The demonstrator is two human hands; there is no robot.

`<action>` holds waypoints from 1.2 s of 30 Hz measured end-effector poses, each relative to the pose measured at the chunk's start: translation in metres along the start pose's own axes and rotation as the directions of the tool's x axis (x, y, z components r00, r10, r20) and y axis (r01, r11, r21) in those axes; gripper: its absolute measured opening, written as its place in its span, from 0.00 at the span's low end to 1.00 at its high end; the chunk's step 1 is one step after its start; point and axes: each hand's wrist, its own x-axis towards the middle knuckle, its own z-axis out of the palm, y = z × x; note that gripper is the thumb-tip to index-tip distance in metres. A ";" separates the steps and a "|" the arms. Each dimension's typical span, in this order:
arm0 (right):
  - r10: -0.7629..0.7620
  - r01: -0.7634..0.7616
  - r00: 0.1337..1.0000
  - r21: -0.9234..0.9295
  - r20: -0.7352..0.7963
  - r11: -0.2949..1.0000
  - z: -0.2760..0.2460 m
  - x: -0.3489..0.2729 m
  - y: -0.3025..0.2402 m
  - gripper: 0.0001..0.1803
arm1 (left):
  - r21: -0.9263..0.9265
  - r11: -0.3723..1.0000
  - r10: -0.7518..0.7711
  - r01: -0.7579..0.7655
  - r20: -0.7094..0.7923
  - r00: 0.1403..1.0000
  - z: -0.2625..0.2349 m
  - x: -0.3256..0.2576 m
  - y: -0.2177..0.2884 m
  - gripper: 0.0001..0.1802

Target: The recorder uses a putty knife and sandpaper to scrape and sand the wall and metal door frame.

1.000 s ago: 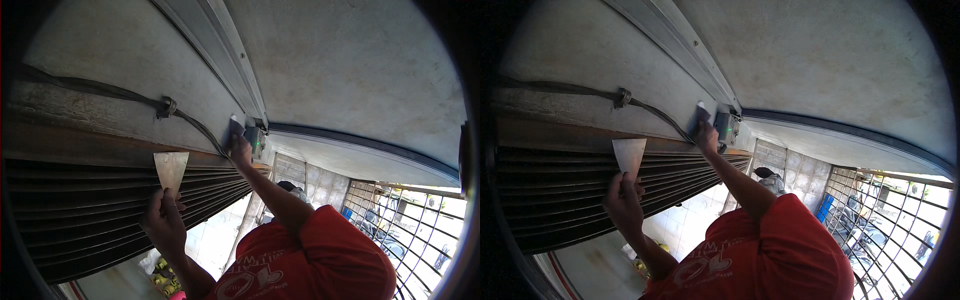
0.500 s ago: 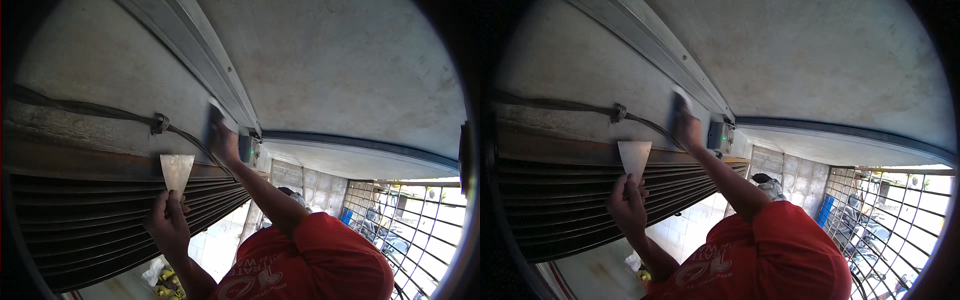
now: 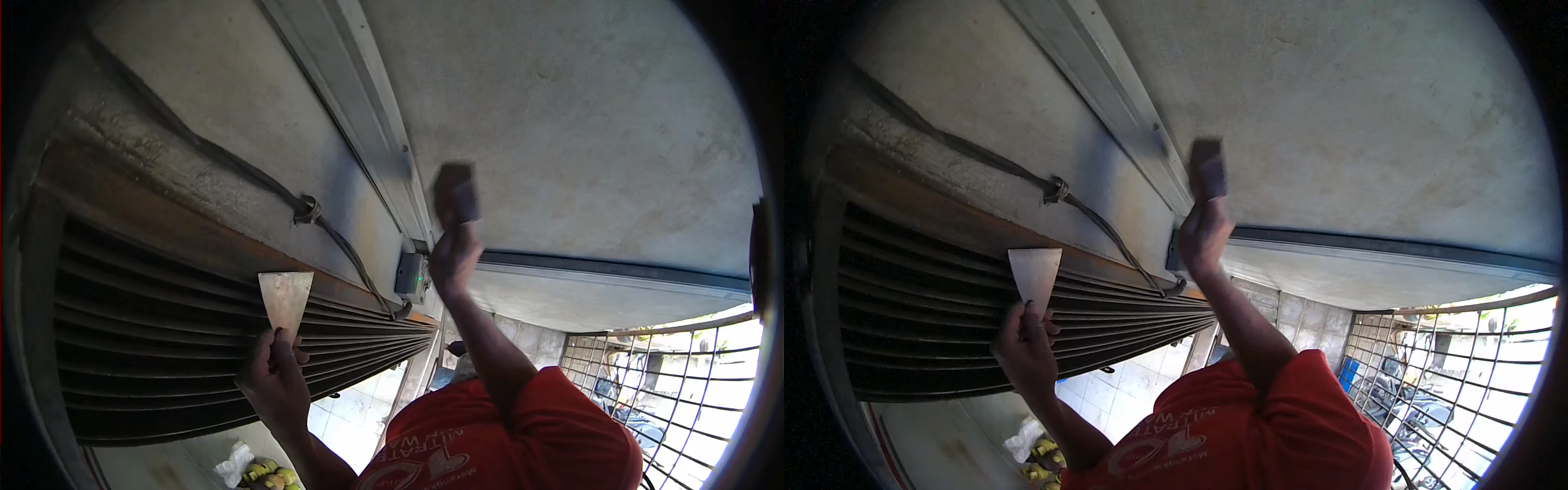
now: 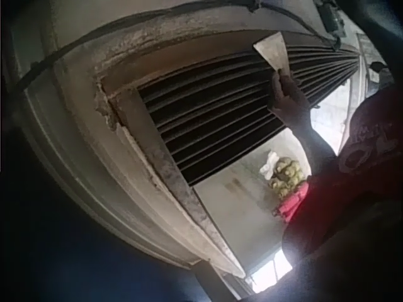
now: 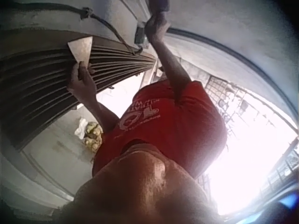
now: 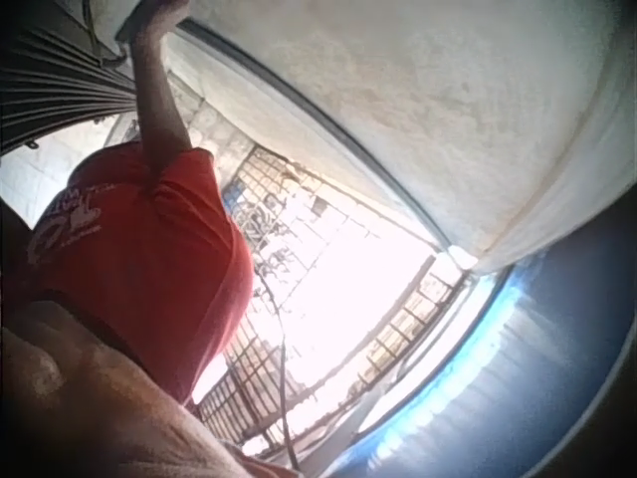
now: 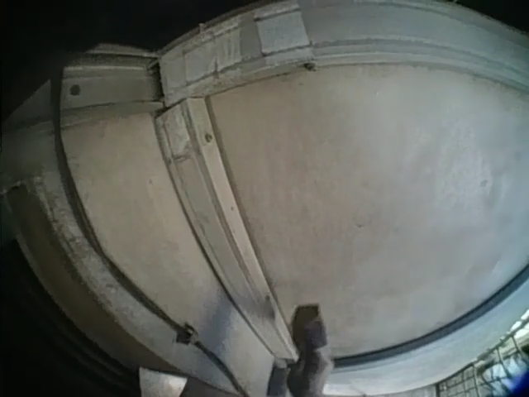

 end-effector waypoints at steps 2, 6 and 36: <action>-0.334 0.318 0.937 -0.142 -0.105 0.937 -0.015 0.041 -0.018 0.20 | 0.018 0.999 -0.035 0.035 0.000 0.999 0.005 -0.008 -0.005 0.12; -0.325 0.338 0.940 -0.149 0.108 0.929 0.033 0.031 0.064 0.26 | -0.021 1.000 -0.003 0.003 0.036 0.999 0.019 -0.005 0.003 0.12; -0.152 0.151 0.985 0.019 0.079 0.988 0.059 0.026 0.025 0.26 | -0.060 0.997 0.063 -0.050 0.253 0.965 0.107 0.055 0.051 0.17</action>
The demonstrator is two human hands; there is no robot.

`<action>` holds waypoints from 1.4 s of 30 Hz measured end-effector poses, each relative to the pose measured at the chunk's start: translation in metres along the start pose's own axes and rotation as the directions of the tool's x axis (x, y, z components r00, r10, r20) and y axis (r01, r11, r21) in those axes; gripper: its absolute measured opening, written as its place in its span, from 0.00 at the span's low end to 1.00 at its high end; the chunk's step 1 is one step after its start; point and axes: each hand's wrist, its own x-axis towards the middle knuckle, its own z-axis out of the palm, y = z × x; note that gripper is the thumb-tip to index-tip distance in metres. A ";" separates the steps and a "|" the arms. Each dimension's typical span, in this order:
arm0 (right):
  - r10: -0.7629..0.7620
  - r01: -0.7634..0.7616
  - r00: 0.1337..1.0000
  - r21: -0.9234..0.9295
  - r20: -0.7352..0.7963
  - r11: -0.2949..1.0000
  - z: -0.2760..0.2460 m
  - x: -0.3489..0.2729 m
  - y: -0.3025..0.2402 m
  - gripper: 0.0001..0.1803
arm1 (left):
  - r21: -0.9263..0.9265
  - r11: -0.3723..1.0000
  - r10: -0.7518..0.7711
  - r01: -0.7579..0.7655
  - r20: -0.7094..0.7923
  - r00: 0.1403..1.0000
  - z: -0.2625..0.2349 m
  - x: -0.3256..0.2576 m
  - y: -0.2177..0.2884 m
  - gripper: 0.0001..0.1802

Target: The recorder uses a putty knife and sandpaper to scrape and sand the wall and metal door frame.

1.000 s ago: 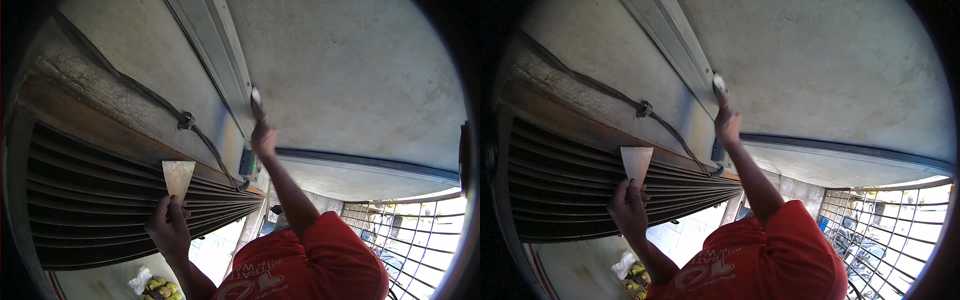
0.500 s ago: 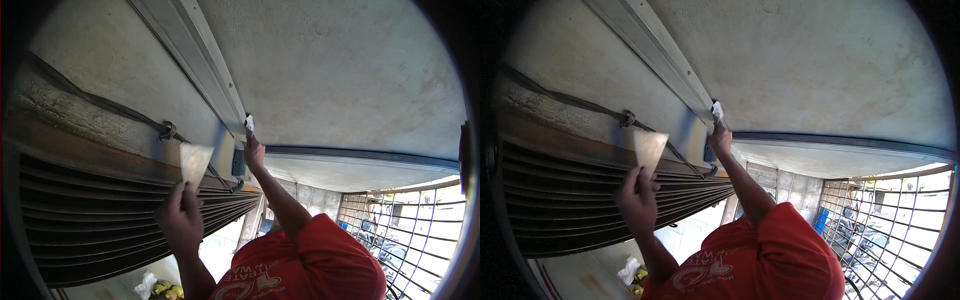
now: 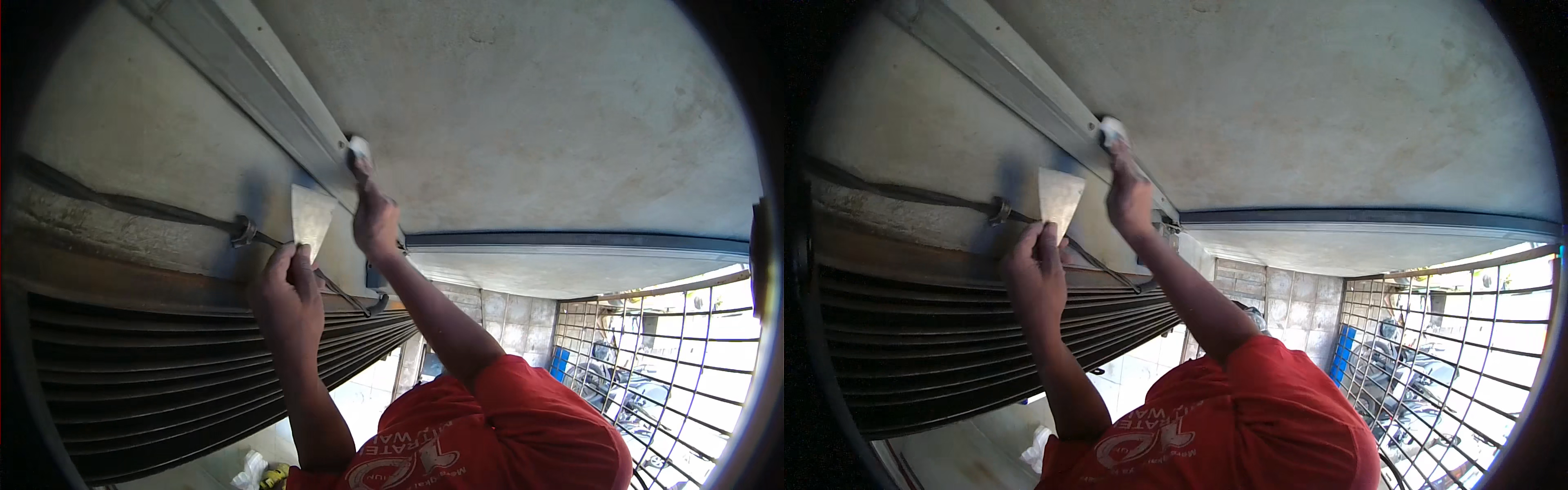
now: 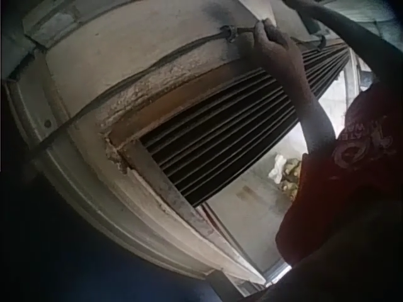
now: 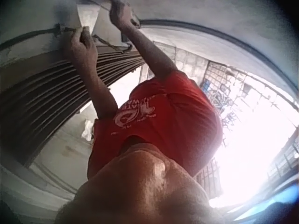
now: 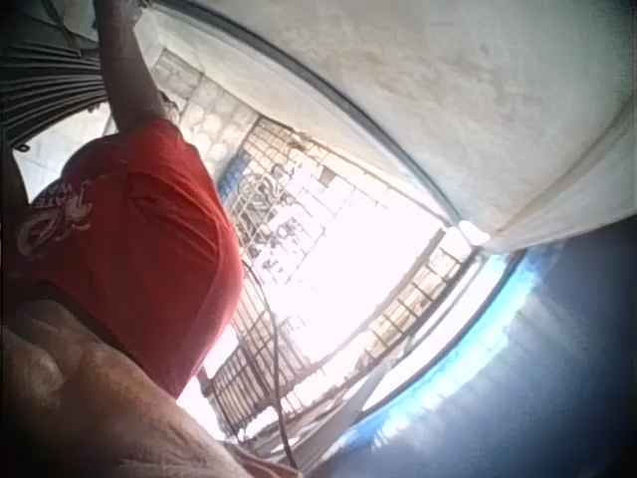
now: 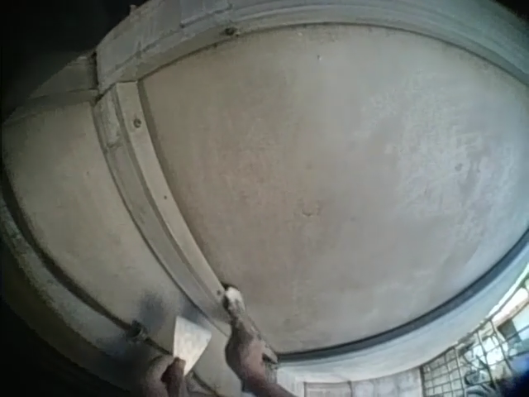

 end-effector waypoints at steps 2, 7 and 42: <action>-0.078 0.086 0.994 0.105 -0.078 0.991 0.000 0.001 -0.001 0.30 | 0.006 1.000 0.027 -0.027 -0.004 1.000 -0.004 -0.004 0.006 0.17; 0.270 -0.270 0.963 -0.022 -0.001 0.963 -0.004 -0.040 0.062 0.32 | -0.098 0.994 -0.043 0.040 -0.027 0.999 0.006 -0.002 0.005 0.16; -0.470 0.470 0.870 -0.036 -0.148 0.882 -0.010 0.104 -0.093 0.24 | -0.766 0.395 -0.364 0.507 0.377 0.852 0.071 -0.053 -0.046 0.17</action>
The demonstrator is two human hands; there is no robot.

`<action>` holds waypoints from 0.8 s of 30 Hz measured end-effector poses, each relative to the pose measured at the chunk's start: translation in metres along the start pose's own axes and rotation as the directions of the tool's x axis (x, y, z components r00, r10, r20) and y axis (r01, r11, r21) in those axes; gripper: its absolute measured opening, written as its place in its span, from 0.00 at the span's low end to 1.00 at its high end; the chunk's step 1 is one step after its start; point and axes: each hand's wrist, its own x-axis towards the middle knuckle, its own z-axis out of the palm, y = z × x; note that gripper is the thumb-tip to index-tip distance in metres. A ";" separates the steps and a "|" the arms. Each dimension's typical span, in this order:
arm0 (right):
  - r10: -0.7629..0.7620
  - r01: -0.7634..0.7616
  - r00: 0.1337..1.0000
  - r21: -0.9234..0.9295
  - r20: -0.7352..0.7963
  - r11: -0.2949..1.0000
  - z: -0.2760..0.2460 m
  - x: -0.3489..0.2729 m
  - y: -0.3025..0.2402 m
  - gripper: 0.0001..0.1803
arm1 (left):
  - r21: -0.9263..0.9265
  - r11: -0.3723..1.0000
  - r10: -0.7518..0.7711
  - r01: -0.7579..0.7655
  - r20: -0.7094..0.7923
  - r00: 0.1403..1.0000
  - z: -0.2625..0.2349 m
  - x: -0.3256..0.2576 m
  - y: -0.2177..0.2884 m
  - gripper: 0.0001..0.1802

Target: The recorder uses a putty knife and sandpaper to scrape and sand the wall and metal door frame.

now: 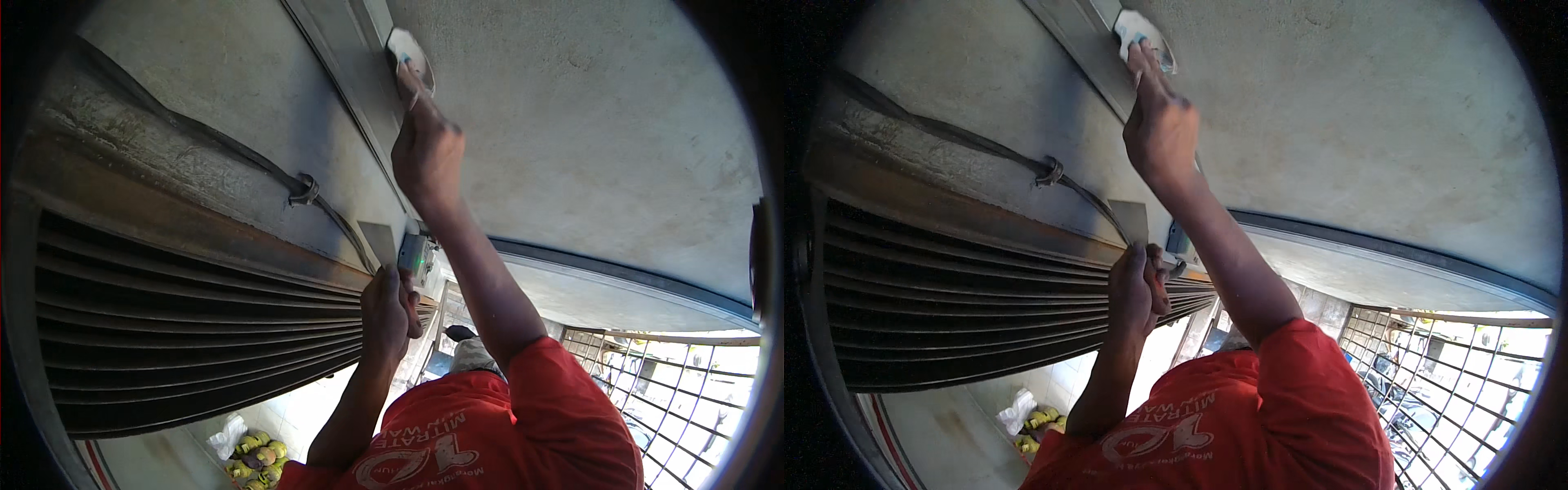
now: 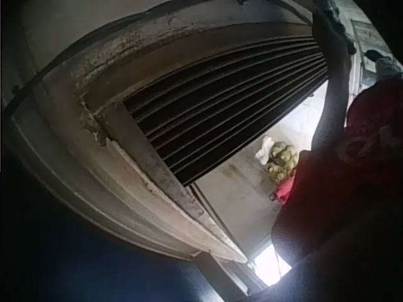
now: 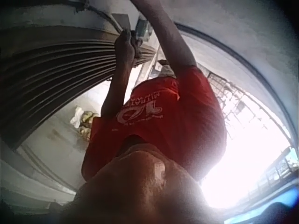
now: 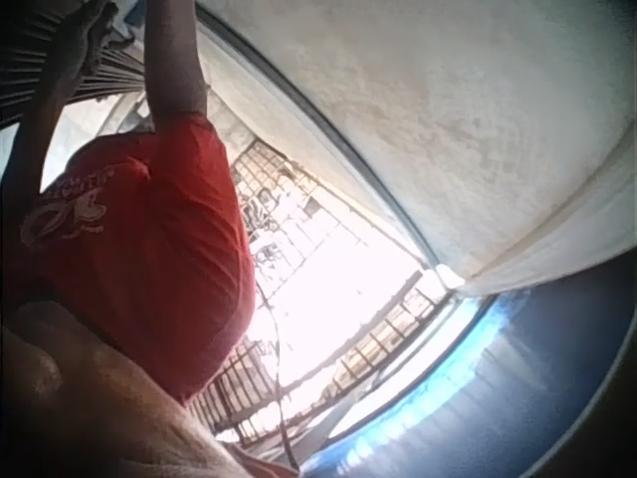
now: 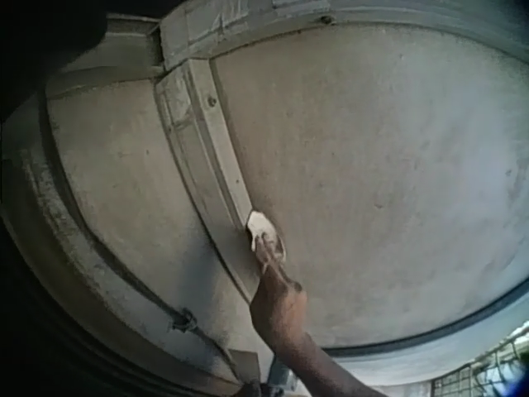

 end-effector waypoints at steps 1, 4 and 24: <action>-0.028 0.027 1.000 -0.029 -0.005 0.999 0.000 -0.003 -0.006 0.24 | -0.030 1.000 0.007 -0.009 -0.059 0.998 -0.005 0.002 -0.006 0.17; -0.033 0.038 0.998 0.077 -0.059 0.996 0.012 0.021 -0.017 0.20 | -0.022 0.998 0.059 -0.062 -0.119 0.991 -0.020 0.002 -0.007 0.14; -0.258 0.248 0.960 -0.103 -0.104 0.963 0.019 0.028 0.010 0.24 | -0.430 0.903 -0.034 -0.003 -0.079 0.996 -0.029 0.000 0.009 0.10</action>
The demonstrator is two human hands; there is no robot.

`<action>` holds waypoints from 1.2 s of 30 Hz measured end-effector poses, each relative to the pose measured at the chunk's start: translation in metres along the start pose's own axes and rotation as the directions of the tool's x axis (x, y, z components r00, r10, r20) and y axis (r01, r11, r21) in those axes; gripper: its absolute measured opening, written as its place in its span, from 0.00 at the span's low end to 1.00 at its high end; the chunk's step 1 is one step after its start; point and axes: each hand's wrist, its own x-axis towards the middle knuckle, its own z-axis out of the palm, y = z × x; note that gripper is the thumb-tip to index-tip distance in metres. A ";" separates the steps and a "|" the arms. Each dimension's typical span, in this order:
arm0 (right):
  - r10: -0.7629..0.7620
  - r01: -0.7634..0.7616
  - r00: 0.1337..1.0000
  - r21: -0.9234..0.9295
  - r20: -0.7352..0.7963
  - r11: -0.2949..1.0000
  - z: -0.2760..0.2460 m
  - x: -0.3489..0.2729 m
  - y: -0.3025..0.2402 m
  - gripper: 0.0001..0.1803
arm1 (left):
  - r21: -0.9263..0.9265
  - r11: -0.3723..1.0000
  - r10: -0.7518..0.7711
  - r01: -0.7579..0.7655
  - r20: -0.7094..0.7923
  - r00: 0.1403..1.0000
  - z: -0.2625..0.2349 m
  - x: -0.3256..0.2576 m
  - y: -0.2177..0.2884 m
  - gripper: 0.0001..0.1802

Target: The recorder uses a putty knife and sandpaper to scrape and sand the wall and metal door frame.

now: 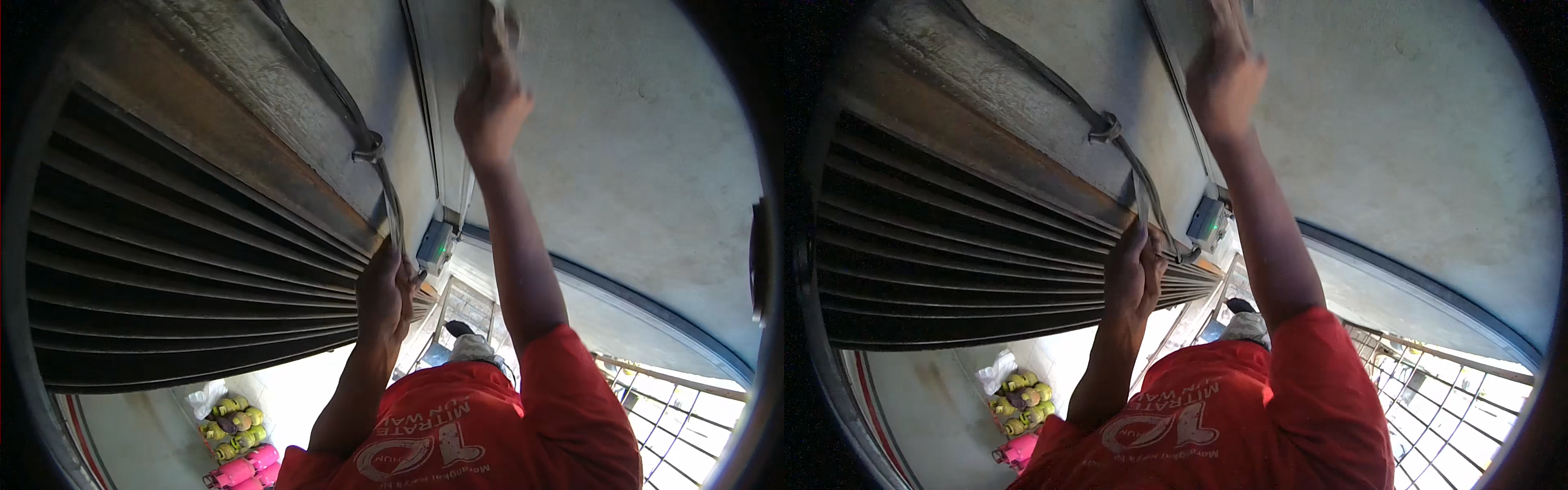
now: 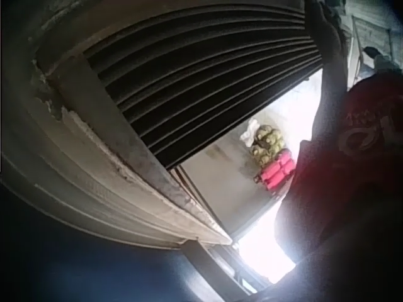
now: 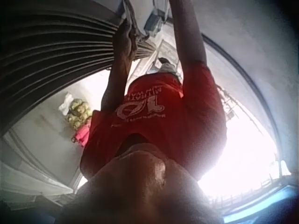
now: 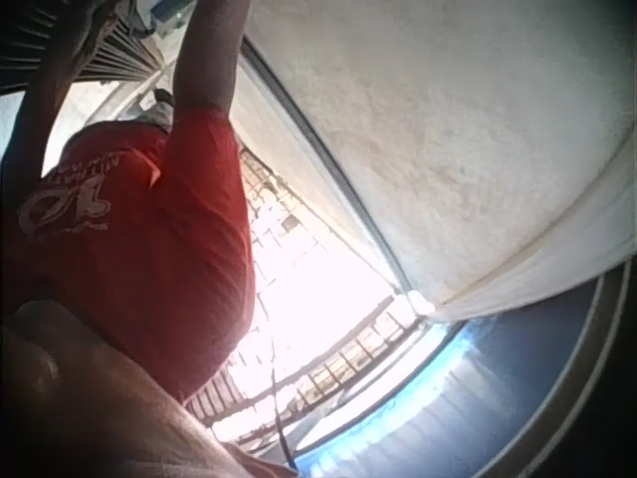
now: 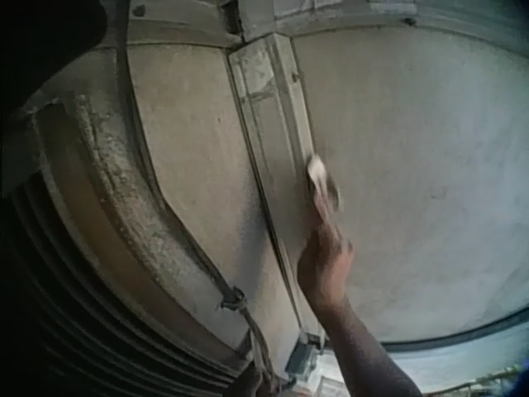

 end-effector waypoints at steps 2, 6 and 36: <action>0.013 -0.012 0.999 0.024 -0.034 1.000 0.000 -0.015 0.004 0.24 | 0.108 0.994 0.011 -0.008 -0.030 0.999 -0.011 -0.010 -0.004 0.10; 0.035 -0.035 0.999 0.002 0.030 0.999 0.004 0.025 -0.017 0.24 | 0.081 0.995 -0.072 0.065 0.093 0.993 -0.012 0.025 0.005 0.09; 0.129 -0.437 0.799 0.420 0.588 0.795 -0.036 -0.166 -0.060 0.40 | 0.205 0.979 0.005 0.022 -0.128 0.992 -0.037 -0.015 0.005 0.08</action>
